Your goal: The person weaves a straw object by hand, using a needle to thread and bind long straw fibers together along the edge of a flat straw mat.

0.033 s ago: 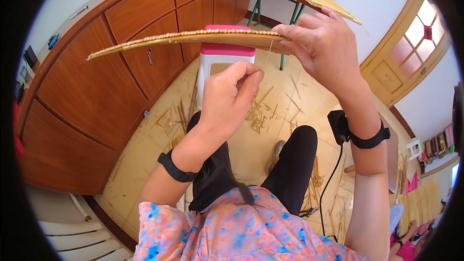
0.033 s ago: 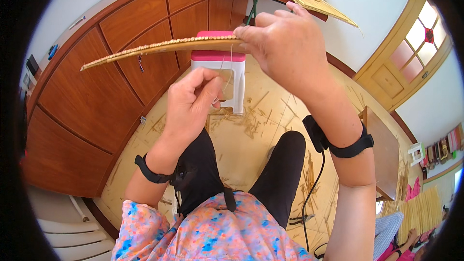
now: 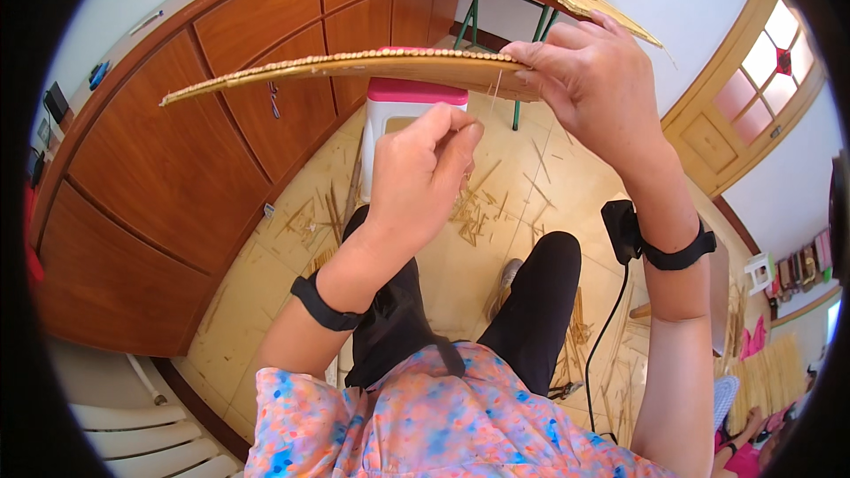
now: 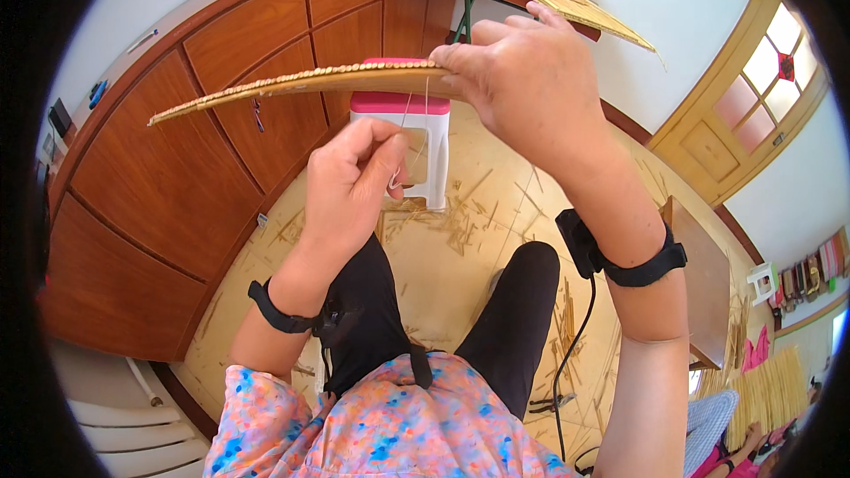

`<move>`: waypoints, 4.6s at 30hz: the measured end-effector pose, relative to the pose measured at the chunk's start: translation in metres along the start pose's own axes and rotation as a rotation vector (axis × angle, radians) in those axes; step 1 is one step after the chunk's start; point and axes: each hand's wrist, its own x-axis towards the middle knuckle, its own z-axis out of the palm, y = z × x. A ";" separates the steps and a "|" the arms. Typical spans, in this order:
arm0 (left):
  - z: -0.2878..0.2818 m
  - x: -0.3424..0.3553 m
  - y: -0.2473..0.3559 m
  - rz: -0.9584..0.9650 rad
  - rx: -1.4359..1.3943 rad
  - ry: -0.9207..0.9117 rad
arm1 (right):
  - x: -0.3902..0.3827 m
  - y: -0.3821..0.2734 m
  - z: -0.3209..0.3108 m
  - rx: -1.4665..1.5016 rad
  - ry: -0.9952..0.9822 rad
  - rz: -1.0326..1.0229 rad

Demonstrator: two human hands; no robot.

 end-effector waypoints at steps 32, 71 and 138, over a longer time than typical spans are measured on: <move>0.009 0.031 0.008 0.201 0.128 0.130 | 0.014 0.017 -0.004 0.001 0.020 -0.017; 0.039 -0.209 -0.137 -0.659 -0.282 -0.130 | -0.217 -0.170 0.050 0.138 -0.208 0.437; 0.043 -0.198 -0.169 -0.531 -0.138 -0.290 | -0.232 -0.175 0.089 1.877 -0.242 1.976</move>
